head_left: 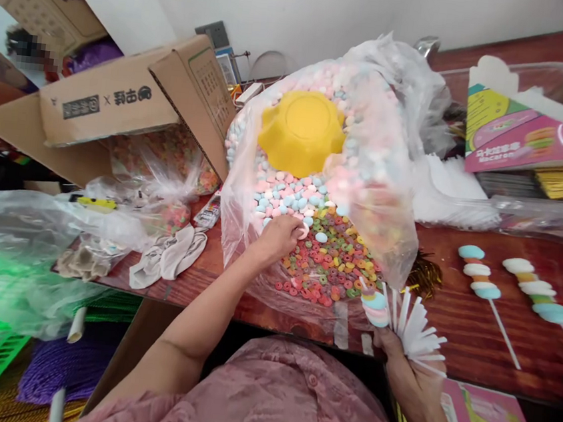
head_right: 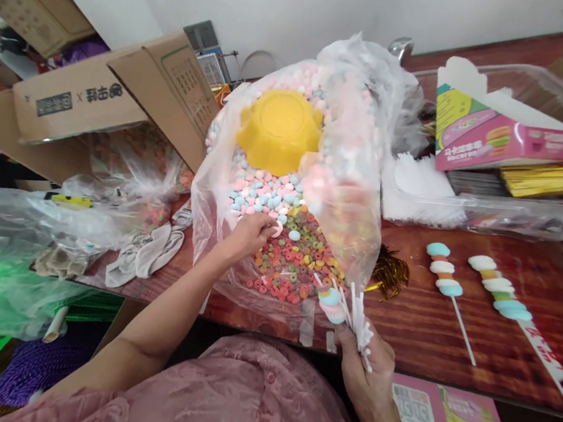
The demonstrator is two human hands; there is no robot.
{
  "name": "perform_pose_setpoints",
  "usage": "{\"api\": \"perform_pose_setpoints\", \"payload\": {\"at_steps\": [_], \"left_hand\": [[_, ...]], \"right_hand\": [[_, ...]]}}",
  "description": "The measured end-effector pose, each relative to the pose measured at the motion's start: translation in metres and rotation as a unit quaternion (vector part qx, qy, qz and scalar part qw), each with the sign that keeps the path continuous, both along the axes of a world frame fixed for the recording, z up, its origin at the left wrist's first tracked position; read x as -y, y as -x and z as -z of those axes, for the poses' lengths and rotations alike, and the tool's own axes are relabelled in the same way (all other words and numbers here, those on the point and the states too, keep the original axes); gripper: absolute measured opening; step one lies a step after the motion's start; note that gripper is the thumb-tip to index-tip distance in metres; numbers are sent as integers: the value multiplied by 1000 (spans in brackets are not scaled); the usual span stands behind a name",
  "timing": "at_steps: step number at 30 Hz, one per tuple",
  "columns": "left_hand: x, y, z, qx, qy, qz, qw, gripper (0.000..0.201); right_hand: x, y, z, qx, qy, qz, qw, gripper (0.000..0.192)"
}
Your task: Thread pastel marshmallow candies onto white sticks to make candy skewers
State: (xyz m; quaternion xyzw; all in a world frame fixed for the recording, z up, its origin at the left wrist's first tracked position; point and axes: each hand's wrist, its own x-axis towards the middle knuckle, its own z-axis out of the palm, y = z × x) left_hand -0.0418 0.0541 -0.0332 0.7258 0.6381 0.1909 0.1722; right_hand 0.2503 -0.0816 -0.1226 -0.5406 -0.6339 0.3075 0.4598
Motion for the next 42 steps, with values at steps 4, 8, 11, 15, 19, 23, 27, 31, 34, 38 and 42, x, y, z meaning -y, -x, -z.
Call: {"api": "perform_pose_setpoints", "payload": {"at_steps": [4,8,11,15,19,23,27,31,34,38,42], "left_hand": [[17,4,9,-58,-73,-19,995,11],[23,0,14,-87,-86,-42,992,13],[22,-8,14,-115,-80,-42,989,19],[23,-14,10,-142,-62,-29,988,27],[30,-12,8,-107,-84,5,991,22],[38,-11,10,24,-138,39,989,16],[50,-20,0,366,-31,6,930,13],[67,-30,-20,620,109,-33,776,48],[78,-34,-26,667,154,-62,727,47],[86,-38,-21,685,166,-77,705,47],[88,-41,-17,684,139,-69,713,45]], "right_hand": [[-2,3,-9,14,-4,15,1000,29],[-5,4,-14,50,-34,9,998,29],[-6,4,-13,57,-50,2,997,24],[-6,5,-13,50,-73,-7,996,18],[-7,7,-17,61,-88,-4,994,20],[-7,9,-19,80,-97,10,992,23],[-3,11,-23,83,-105,8,991,18],[3,19,-36,78,-57,-50,994,20],[5,27,-44,64,-36,-117,990,22],[2,32,-47,43,-41,-130,990,25],[1,32,-48,48,-36,-153,986,24]]}}
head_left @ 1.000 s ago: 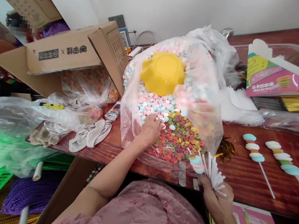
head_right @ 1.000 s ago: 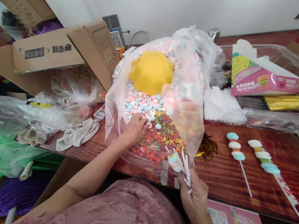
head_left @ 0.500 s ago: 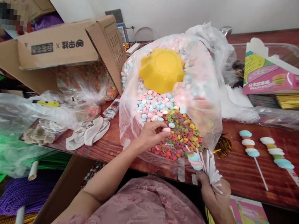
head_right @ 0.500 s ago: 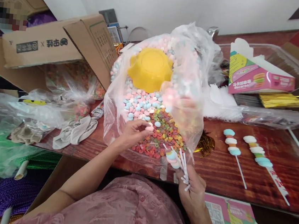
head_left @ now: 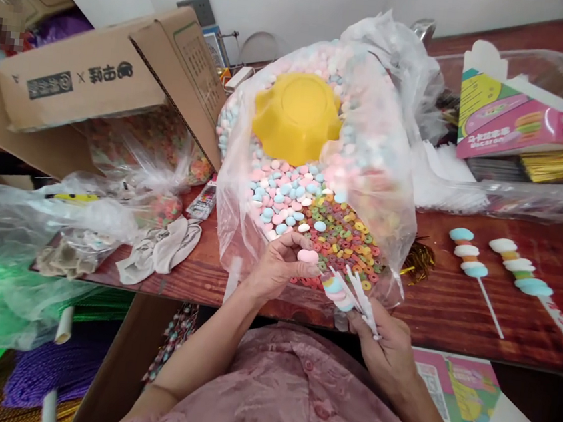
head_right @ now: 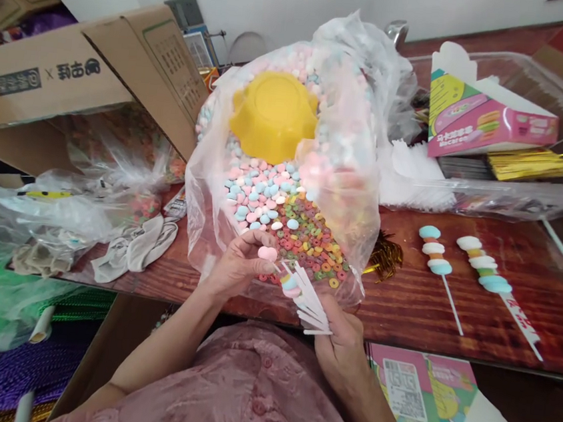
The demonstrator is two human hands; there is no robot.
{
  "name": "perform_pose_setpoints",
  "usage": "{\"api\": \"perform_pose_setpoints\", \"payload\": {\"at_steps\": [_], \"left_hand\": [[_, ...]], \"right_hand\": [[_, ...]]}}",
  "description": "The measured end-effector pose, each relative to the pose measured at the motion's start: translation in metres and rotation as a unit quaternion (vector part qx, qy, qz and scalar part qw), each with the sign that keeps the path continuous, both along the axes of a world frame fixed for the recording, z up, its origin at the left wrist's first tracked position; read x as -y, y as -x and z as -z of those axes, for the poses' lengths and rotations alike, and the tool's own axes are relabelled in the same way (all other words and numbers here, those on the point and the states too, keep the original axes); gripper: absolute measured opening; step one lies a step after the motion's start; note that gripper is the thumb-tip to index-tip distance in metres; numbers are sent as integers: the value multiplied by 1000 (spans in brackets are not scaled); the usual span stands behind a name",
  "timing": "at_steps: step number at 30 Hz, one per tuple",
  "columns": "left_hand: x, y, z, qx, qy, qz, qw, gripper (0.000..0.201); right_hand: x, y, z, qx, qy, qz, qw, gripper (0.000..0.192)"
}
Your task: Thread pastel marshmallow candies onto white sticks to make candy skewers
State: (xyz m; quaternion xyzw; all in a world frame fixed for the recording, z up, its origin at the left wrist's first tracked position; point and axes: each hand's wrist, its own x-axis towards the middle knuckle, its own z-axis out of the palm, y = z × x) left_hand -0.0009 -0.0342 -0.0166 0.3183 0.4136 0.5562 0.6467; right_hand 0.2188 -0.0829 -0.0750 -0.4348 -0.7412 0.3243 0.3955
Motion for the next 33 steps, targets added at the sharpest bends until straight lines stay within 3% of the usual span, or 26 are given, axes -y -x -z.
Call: {"api": "perform_pose_setpoints", "payload": {"at_steps": [4,8,13,18,23,26,29,31,33], "left_hand": [[4,-3,1,-20,-20,4,1000,40],[6,-3,4,-68,-38,-44,996,30],[2,1,10,12,26,-64,998,37],[3,-2,13,36,28,-98,994,39],[7,-8,20,-18,-53,-125,991,33],[9,-6,23,-165,-189,-145,957,28],[10,-3,25,-304,-317,-148,886,33],[9,-2,25,-344,-362,-153,853,37],[7,-4,26,-360,-377,-166,837,38]], "right_hand": [[-1,0,-1,11,-4,16,1000,29],[-2,0,3,25,1,28,999,30],[-3,2,4,5,-5,17,1000,33],[-5,7,-3,-5,-13,1,1000,37],[-6,10,-3,-7,-4,6,1000,31],[-7,9,-1,-7,5,17,1000,28],[-6,9,1,-22,22,46,998,22],[-3,13,2,-51,40,63,996,14],[0,22,3,-86,68,67,992,12]]}}
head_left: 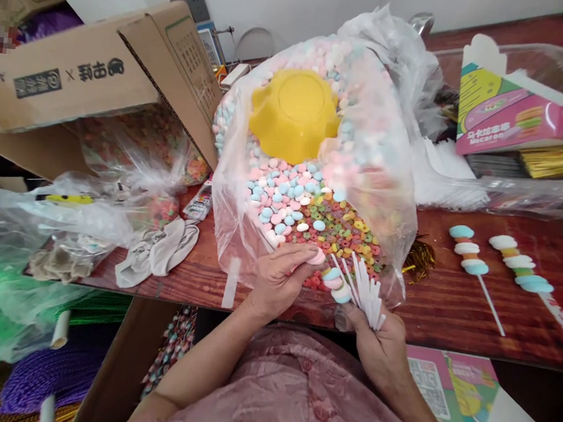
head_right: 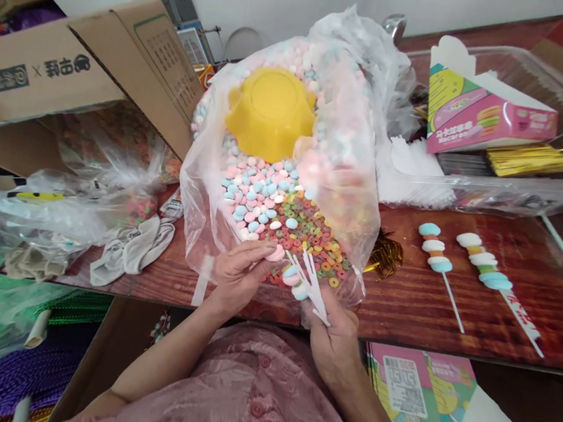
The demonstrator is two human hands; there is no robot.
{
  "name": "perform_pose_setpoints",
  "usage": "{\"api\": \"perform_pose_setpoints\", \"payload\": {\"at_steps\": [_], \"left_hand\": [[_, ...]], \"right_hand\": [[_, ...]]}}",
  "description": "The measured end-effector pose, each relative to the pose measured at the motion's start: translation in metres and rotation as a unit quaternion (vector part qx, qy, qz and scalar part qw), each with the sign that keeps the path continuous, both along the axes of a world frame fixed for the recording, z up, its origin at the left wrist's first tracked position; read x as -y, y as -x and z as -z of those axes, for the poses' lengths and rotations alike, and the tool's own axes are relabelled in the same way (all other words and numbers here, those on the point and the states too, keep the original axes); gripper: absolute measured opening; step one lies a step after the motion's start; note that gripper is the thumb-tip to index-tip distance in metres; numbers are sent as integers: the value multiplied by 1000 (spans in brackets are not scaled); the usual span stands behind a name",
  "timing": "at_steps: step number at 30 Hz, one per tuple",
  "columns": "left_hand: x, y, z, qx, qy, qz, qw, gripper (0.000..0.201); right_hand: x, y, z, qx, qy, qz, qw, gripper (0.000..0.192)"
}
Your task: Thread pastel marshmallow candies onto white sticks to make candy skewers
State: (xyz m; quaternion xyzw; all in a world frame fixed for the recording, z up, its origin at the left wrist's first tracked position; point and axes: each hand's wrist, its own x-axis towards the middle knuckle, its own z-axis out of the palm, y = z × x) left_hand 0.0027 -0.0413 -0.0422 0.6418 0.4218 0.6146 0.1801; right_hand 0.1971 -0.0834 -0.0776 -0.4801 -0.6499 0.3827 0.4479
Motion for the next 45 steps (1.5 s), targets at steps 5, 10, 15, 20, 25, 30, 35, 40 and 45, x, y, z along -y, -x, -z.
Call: {"api": "perform_pose_setpoints", "payload": {"at_steps": [5,10,15,20,25,30,35,40,45], "left_hand": [[-3,-5,-1,10,8,3,1000,35],[-1,1,-1,88,112,38,989,25],[-6,4,-3,100,137,50,984,22],[-6,3,0,48,93,64,992,30],[-1,1,6,7,77,44,996,28],[8,-8,10,9,94,25,995,26],[14,-18,22,143,210,7,967,25],[5,-12,17,275,263,-1,925,33],[2,-10,2,198,306,57,930,35]], "right_hand": [[2,17,3,-71,57,-5,996,17],[-12,-2,-3,4,54,-35,998,17],[-15,-14,-15,70,30,-61,995,26],[-11,-12,-16,74,27,-48,996,30],[-9,-13,-10,60,22,-40,997,23],[-4,-11,-2,29,19,-7,999,21],[-5,-5,-4,41,22,3,999,18],[-10,4,-7,57,-5,-30,998,19],[-10,2,-1,49,2,-33,998,18]]}}
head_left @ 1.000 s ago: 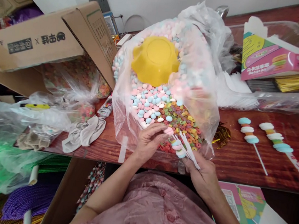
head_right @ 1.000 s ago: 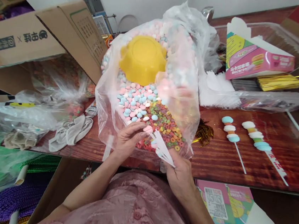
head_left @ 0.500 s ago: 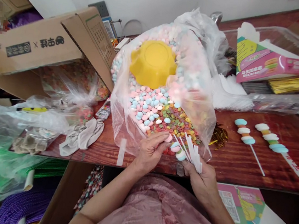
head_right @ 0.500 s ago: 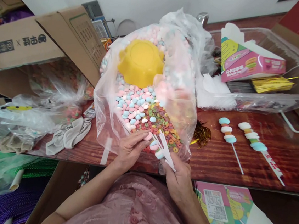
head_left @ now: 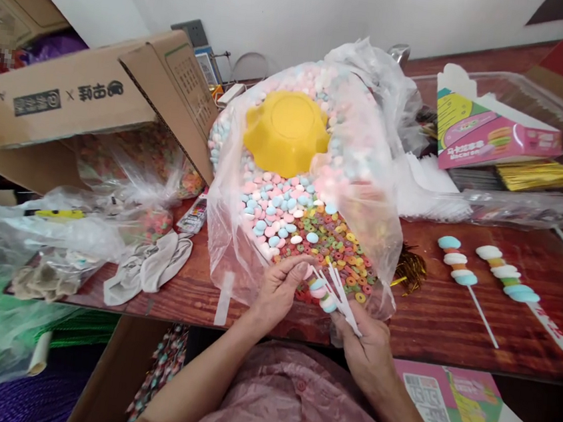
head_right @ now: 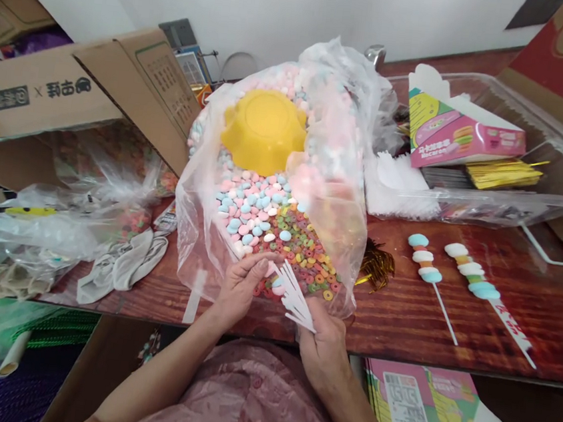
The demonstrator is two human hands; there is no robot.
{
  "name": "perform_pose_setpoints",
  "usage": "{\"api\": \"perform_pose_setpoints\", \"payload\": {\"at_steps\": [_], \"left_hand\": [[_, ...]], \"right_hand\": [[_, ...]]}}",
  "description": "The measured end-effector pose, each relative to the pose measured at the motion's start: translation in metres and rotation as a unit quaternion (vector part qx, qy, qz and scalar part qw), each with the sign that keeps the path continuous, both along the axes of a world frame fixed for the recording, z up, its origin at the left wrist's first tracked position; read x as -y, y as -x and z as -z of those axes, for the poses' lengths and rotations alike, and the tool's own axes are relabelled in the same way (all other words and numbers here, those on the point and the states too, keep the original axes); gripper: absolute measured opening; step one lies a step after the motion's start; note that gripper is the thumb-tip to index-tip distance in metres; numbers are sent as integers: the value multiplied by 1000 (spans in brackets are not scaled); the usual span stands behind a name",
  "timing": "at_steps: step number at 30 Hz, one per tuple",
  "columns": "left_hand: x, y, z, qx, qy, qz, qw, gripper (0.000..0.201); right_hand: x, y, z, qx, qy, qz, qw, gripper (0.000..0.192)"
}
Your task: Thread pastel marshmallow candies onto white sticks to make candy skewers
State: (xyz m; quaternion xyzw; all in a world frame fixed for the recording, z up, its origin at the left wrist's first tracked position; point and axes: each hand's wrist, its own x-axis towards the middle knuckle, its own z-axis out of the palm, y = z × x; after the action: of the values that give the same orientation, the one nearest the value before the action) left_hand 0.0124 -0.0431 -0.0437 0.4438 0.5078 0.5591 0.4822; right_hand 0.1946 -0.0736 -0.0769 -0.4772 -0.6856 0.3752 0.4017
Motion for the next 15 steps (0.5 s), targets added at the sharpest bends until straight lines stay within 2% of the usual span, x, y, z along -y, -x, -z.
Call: {"api": "perform_pose_setpoints", "payload": {"at_steps": [4,7,9,11,13,15], "left_hand": [[6,-11,12,21,15,-33,999,38],[9,-18,21,54,15,-30,998,37],[10,-21,21,91,9,-21,996,39],[9,-23,17,121,0,1,993,50],[8,-24,13,151,-6,34,988,59],[6,-24,11,200,10,50,978,55]], "right_hand": [[2,-3,4,-29,36,16,999,20],[0,0,3,-34,53,21,998,21],[-1,3,2,-42,68,24,996,24],[-2,6,0,-82,106,26,991,29],[-2,8,-2,-141,164,26,976,37],[-1,8,-4,-191,216,23,957,43]]}}
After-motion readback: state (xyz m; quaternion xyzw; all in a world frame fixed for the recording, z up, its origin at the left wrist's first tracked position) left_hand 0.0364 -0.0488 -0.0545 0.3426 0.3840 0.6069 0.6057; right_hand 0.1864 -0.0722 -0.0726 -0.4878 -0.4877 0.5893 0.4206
